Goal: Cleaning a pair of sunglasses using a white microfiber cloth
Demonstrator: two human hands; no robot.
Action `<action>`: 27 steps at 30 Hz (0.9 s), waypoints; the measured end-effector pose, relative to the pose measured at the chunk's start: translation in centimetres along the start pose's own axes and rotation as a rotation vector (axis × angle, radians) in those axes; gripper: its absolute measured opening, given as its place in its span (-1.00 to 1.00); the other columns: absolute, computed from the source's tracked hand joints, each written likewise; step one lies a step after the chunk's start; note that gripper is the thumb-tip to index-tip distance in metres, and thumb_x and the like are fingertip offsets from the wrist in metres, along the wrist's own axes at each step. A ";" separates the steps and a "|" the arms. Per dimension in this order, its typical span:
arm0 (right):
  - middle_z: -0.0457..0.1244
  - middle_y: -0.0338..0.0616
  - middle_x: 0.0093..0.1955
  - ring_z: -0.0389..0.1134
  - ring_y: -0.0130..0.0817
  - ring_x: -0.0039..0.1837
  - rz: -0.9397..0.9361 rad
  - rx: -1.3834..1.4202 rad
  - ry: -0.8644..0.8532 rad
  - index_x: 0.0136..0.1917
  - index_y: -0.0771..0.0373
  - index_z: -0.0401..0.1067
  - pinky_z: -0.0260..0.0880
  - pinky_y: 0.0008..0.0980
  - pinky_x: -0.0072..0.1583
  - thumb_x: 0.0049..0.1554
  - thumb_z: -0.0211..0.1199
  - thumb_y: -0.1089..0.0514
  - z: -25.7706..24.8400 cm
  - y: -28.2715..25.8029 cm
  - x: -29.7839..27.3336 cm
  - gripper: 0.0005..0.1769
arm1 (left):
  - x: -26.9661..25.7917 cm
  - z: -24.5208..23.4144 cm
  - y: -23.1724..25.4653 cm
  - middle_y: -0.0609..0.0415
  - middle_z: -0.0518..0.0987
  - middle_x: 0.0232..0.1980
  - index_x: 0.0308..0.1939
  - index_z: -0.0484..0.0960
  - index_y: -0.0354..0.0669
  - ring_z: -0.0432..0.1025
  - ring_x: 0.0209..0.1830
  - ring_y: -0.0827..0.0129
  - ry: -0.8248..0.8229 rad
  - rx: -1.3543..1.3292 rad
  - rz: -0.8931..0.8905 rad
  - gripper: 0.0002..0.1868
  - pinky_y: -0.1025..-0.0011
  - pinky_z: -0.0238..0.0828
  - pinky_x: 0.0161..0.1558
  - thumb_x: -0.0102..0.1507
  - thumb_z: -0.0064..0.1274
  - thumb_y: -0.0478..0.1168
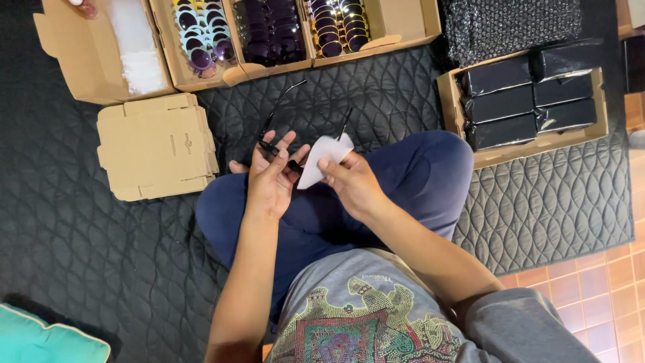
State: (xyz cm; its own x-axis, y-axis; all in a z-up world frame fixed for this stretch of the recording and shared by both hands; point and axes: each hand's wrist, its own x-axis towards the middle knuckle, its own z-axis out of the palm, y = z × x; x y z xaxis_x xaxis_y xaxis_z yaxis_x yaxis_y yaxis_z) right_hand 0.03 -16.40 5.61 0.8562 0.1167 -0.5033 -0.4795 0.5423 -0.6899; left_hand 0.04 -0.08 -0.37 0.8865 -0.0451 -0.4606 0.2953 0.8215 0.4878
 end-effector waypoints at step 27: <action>0.36 -0.02 -0.15 0.49 -0.10 -0.06 0.122 0.337 0.183 0.00 0.38 0.44 0.55 -0.07 0.07 0.15 0.34 0.27 -2.3 -5.1 4.8 -0.81 | 0.0 -0.6 -0.3 -0.12 0.40 0.44 0.29 0.32 0.15 0.56 0.08 -0.17 -0.028 0.059 0.023 -0.46 -0.06 0.63 0.10 0.31 0.04 -0.46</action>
State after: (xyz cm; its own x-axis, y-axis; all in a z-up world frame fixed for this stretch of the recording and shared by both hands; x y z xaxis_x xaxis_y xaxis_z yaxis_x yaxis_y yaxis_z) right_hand 6.15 -20.56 5.50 0.7335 0.0634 -0.6767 -0.4597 0.7796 -0.4252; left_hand -0.24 0.04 -1.00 0.9028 -0.0434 -0.4279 0.2946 0.7874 0.5415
